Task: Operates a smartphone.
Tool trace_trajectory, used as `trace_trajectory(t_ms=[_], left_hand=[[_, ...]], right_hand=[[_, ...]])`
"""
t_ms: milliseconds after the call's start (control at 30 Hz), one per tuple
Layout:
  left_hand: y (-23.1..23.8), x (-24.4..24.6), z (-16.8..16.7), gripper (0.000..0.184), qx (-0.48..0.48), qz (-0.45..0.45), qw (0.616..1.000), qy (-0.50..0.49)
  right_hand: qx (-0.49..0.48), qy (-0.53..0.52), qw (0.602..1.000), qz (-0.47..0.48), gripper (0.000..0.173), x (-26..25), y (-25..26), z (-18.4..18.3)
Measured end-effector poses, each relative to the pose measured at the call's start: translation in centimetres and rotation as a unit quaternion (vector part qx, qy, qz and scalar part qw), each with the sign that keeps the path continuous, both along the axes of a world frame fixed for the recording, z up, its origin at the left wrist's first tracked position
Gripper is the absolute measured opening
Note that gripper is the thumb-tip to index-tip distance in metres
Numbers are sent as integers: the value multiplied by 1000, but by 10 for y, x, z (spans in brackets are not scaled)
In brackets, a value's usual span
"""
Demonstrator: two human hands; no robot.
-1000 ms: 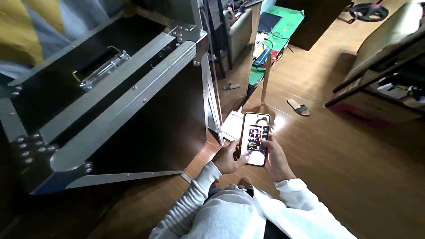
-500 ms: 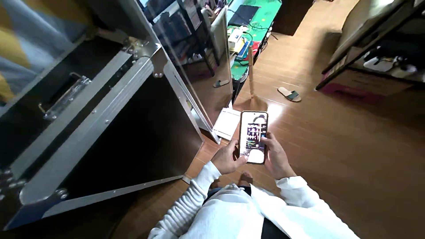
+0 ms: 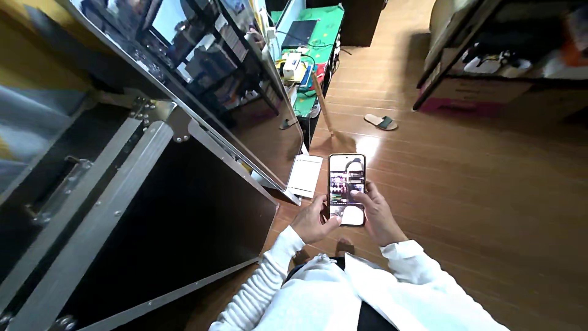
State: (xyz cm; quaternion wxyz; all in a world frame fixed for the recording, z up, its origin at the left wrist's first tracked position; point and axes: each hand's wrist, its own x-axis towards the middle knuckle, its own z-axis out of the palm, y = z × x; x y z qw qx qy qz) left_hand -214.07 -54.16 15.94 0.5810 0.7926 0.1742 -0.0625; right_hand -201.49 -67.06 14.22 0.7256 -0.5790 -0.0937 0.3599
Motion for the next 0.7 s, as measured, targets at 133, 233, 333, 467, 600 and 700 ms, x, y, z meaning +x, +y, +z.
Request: trace_trajectory(t_ms=[133,233,333,467,600,700], left_hand=[[-4,8,-2,64,0,-8,1000,-2],[-5,11,-5,63,-1,-8,1000,-13],[-7,13,-4,62,-6,-8,1000,-14],[-7,15,-5,63,-9,-12,1000,-12],[-7,15,-6,63,-4,-15,1000,-21],[-6,13,-6,63,-3,-16,1000,-26]], right_hand=[[2,-3,1000,-10,35,5,-6,1],[2,-3,1000,-15,34,8,-8,1],[-5,-2,1000,-17,37,10,-10,3],[-9,-29,999,-17,45,11,-10,2],[-19,-11,999,-27,33,11,-10,3],[-25,-1,999,-30,35,10,-10,3]])
